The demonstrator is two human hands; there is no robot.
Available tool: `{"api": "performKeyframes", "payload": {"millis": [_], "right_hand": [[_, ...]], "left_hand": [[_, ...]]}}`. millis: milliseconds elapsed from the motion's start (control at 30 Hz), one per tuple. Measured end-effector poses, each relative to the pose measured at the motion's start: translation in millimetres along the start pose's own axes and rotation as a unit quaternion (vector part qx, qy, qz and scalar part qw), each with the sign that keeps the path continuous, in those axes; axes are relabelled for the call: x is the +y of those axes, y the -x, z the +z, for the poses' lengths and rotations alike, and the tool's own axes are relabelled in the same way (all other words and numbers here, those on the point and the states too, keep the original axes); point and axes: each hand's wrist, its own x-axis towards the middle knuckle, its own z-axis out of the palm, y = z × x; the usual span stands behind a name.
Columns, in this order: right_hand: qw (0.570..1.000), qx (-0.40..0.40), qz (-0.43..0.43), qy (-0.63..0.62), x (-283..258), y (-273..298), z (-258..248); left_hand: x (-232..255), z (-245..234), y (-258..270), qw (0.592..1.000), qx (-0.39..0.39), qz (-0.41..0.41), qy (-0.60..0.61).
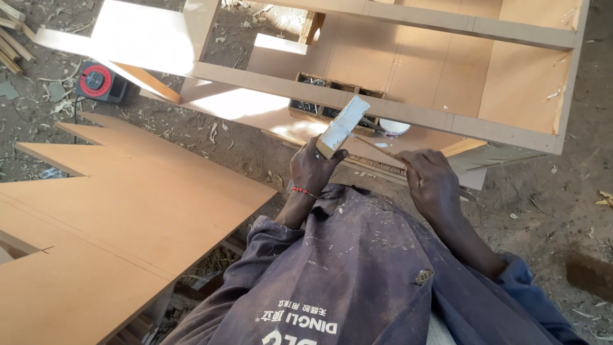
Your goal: Hammering nails into a wooden frame to assemble furniture.
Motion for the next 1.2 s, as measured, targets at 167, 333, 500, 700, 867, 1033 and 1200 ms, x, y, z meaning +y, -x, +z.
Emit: {"api": "performKeyframes", "payload": {"millis": [167,333,500,700,867,1033,1200], "right_hand": [[0.999,0.015,-0.04,-0.004,-47,-1,-16],[0.998,0.042,-0.028,0.025,2,-1,11],[0.998,0.044,-0.043,-0.009,-24,5,-2],[0.996,0.062,-0.054,0.036,-6,11,4],[0.994,0.095,-0.051,0.03,-11,8,-5],[0.992,0.087,-0.083,0.026,-7,11,4],[0.992,0.105,-0.066,0.008,0,14,8]], "left_hand": [[-2,3,2,1.0,0.0,0.006,-0.028],[3,3,2,1.0,-0.01,0.004,-0.026],[10,-7,8,0.998,-0.053,-0.022,-0.039],[15,-8,5,0.998,-0.057,-0.022,-0.035],[28,-18,11,0.996,-0.075,-0.039,-0.037],[26,-17,5,0.994,-0.09,-0.028,-0.049],[27,-16,8,0.996,-0.08,-0.019,-0.038]]}}
